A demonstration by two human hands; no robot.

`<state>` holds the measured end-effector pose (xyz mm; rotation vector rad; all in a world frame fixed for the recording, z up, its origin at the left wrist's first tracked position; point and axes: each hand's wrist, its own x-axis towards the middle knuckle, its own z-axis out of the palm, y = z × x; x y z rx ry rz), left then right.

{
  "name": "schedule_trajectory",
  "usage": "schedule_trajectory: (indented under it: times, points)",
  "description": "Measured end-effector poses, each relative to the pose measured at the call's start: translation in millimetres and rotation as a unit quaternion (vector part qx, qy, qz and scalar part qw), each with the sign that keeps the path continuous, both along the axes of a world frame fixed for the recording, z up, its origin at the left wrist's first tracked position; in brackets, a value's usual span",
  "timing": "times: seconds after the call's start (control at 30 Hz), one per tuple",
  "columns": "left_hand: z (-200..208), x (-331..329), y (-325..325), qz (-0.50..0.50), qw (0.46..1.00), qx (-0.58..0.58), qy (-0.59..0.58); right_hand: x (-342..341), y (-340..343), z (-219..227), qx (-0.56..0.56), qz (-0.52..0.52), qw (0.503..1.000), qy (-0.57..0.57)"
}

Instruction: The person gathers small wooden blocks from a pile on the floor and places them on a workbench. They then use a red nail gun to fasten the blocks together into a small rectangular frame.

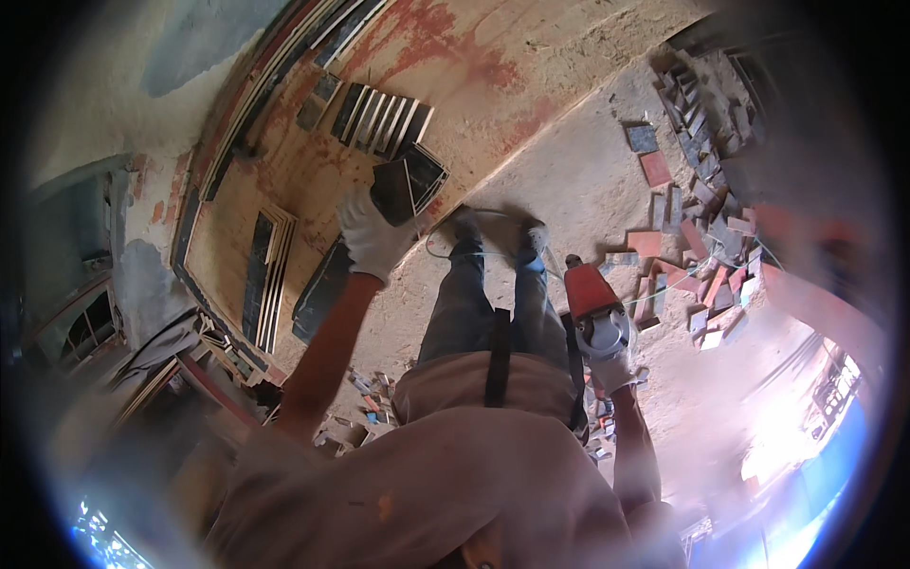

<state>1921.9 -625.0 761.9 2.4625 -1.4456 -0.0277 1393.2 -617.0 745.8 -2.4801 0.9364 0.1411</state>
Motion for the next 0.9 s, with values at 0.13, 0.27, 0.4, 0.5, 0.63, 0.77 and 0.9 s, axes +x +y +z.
schedule_trajectory:
  times: [0.13,0.27,0.4,0.5,0.63,0.77,0.9]
  points:
    - [-16,-13,2,0.008,1.0,0.022,-0.003,10,-1,-8,0.076,-0.085,0.993,-0.042]
    - [-17,6,-9,-0.055,0.993,0.075,0.065,4,2,-18,0.114,-0.156,0.981,-0.012]
    - [-14,7,-9,-0.053,0.991,0.049,0.112,30,-15,11,0.09,-0.039,0.995,0.002]
    - [-32,9,-8,-0.042,0.994,-0.006,0.099,17,-13,-18,0.155,-0.121,0.98,0.015]
    - [-41,8,-9,-0.038,0.993,0.008,0.113,22,-17,-23,0.125,-0.084,0.989,-0.01]
    - [-39,6,-11,-0.026,0.995,0.046,0.086,48,-43,-7,0.083,0.012,0.996,-0.034]
    - [-39,3,-13,-0.018,0.995,0.067,0.076,69,-63,7,0.053,0.085,0.994,-0.042]
